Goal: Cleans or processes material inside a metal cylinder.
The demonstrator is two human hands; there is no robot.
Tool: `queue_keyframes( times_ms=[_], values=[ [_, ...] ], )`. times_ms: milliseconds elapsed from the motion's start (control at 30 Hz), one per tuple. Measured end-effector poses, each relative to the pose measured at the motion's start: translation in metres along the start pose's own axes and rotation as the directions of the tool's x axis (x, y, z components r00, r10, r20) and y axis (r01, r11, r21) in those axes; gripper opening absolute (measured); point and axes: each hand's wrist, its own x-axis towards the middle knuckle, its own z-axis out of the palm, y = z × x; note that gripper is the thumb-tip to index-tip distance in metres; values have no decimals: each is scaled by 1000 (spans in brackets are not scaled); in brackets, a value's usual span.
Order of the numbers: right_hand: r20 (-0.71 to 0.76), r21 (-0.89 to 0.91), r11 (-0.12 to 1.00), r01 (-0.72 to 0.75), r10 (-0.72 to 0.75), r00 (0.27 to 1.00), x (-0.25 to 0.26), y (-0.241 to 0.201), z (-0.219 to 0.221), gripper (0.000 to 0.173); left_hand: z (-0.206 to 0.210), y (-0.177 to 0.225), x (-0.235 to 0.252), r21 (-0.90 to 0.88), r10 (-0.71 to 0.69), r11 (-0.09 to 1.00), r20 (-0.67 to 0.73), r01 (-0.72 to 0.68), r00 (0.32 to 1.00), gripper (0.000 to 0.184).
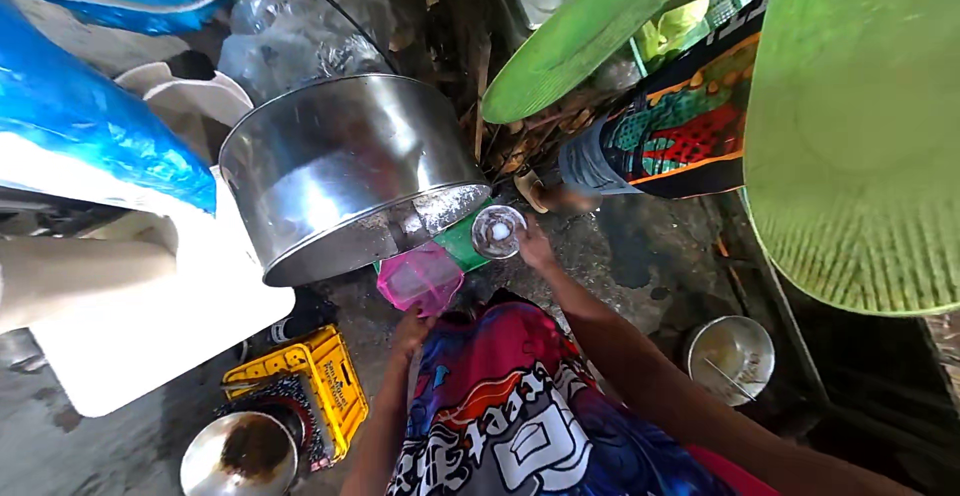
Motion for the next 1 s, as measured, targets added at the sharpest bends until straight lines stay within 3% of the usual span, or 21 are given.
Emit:
queue_keyframes(
  times_ms=[33,100,267,400,467,533,567,600,633,700,733,767,833,933,1000],
  values=[
    [49,-166,986,-19,27,998,14,2,5,57,-2,-12,-4,-44,-49,998,-23,48,999,70],
    [117,-329,941,-73,117,986,36,4,18,66,-9,-44,-13,-116,-170,979,-23,166,985,65],
    [121,-368,922,-118,173,977,60,-12,26,81,-15,-121,-54,-266,-380,905,-149,333,913,70],
    [85,-370,929,26,6,996,86,-53,17,70,9,-140,-94,-557,-527,752,-187,352,829,59],
    [143,-315,940,134,-93,985,93,-78,20,64,26,-147,-107,-568,-558,723,-143,395,817,55],
    [93,-306,901,308,-294,951,79,-99,22,52,45,-159,-112,-469,-544,766,-111,439,832,51],
    [156,-348,881,321,-284,946,56,-129,3,48,52,-157,-115,-472,-531,767,-84,436,843,51],
    [460,-451,866,216,18,888,31,-189,-43,52,56,-146,-116,-509,-524,744,-44,432,851,52],
    [485,-415,890,192,38,874,8,-218,-67,49,58,-134,-115,-525,-522,732,-21,435,853,56],
    [309,-297,932,209,-114,944,-40,-236,-88,40,62,-117,-110,-540,-511,731,-27,418,859,61],
    [288,-276,942,192,-109,951,-57,-247,-101,38,62,-110,-106,-548,-499,733,-30,403,866,62],
    [259,-209,962,176,-119,959,-61,-252,-108,34,60,-103,-101,-552,-485,739,-40,385,874,63],
    [253,-171,943,285,-238,938,-37,-233,-87,37,50,-92,-95,-534,-449,770,-64,349,891,64],
    [461,-374,878,298,-103,882,5,-232,-68,43,27,-71,-86,-446,-403,834,-91,325,911,69],
    [359,-367,914,171,-31,933,22,-204,-51,47,8,-49,-85,-339,-337,894,-75,293,939,78]
  ],
)
